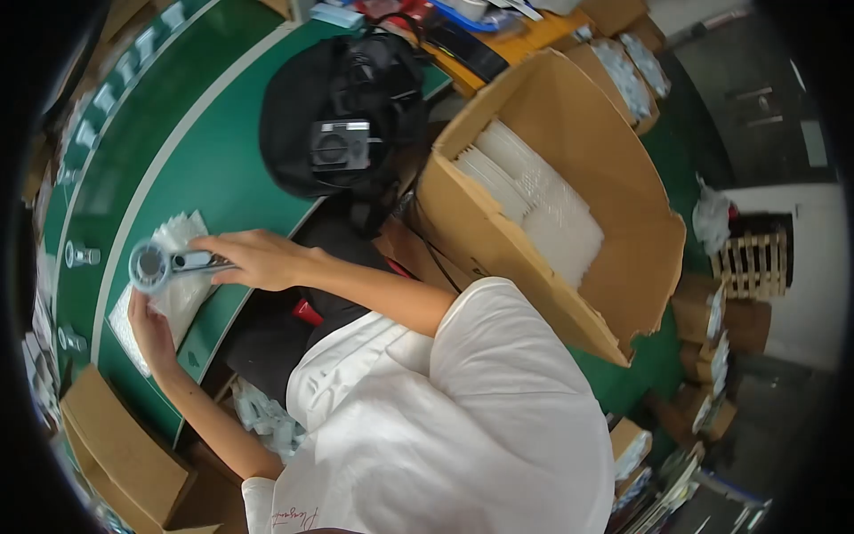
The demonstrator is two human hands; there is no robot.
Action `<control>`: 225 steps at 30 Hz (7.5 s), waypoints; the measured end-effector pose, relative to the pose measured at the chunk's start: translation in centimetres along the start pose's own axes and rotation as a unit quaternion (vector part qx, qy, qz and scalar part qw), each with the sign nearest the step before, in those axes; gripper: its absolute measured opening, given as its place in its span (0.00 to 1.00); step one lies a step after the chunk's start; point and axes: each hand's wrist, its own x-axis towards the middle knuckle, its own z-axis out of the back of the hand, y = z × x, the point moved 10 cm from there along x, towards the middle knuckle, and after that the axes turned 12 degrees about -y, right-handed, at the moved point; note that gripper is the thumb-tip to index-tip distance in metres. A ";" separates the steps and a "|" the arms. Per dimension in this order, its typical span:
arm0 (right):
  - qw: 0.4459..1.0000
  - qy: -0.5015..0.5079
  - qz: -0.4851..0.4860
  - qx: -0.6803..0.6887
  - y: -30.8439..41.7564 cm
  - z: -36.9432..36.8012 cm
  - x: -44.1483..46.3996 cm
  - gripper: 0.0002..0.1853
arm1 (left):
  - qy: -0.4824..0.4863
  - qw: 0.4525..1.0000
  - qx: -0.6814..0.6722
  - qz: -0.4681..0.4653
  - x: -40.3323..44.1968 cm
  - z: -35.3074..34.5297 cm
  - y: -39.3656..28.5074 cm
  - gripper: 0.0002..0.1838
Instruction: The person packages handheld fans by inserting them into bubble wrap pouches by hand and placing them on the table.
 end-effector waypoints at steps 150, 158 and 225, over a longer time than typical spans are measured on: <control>0.992 0.109 -0.011 -0.060 -1.6 -1.0 3.5 0.29 | -0.134 0.927 0.207 -0.284 -3.2 -2.2 -8.2 0.09; 0.979 0.060 0.032 -0.194 7.0 2.5 6.4 0.26 | -0.089 0.819 0.292 -0.486 -9.4 -10.0 -15.1 0.04; 0.806 -0.039 -0.218 -0.548 -10.9 46.9 4.3 0.40 | 0.005 0.914 0.295 -0.279 -5.6 -6.5 -4.9 0.08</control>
